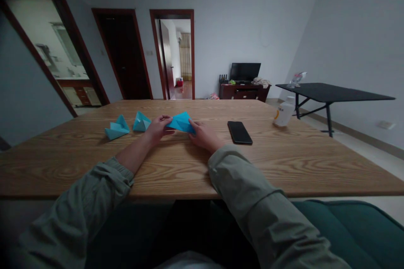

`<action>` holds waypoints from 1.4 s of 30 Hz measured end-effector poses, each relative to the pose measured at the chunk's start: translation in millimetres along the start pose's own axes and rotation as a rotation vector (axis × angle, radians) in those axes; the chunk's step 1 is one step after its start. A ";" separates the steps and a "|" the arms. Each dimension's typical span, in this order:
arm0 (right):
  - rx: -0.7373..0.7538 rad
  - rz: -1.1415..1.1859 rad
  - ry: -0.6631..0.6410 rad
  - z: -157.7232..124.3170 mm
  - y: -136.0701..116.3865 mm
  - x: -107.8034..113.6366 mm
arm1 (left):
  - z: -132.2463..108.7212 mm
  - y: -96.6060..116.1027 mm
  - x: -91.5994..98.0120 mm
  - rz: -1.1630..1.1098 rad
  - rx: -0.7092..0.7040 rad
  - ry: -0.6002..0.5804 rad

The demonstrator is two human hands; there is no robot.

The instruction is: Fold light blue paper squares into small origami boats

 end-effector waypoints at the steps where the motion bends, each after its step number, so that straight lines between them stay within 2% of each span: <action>1: 0.013 0.010 0.000 0.3 -3.4 -0.4 | -0.8 1.2 -2.1 -0.018 -0.004 -0.001; 10: 0.019 0.101 -0.004 -0.6 -4.7 -4.0 | -6.5 4.9 -18.8 -0.183 0.008 -0.089; 18: -0.017 0.220 0.062 0.2 4.3 -6.0 | -13.1 23.1 -15.0 -0.131 -0.084 -0.040; 22: -0.102 0.326 0.081 3.4 13.4 -10.0 | -20.6 31.0 -22.9 -0.196 -0.145 -0.120; 24: -0.144 0.383 0.095 5.3 14.9 -11.0 | -23.9 30.1 -31.2 -0.147 -0.172 -0.160; 26: -0.163 0.429 0.112 7.3 11.9 -10.8 | -25.9 25.9 -40.7 -0.002 -0.203 -0.173; 30: -0.118 0.457 0.097 10.7 -6.9 -9.1 | -27.8 23.1 -56.1 0.225 -0.340 -0.161; 33: -0.096 0.309 0.134 9.8 -18.6 -0.4 | -29.5 27.8 -59.0 0.259 -0.443 -0.139; 36: -0.072 0.203 0.206 6.6 -23.8 11.5 | -29.8 30.1 -58.5 0.264 -0.461 -0.138; 42: -0.028 0.384 0.179 4.5 -24.0 18.5 | -29.1 28.3 -58.2 0.216 -0.424 -0.148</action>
Point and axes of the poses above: each hand's wrist, its own z-axis towards the middle knuckle, its own x-axis out of the back of the hand, y = z × x, the point moved 7 cm from there along z, towards the middle knuckle, and after that the axes turned 1 degree about z, right-handed, at the moved point
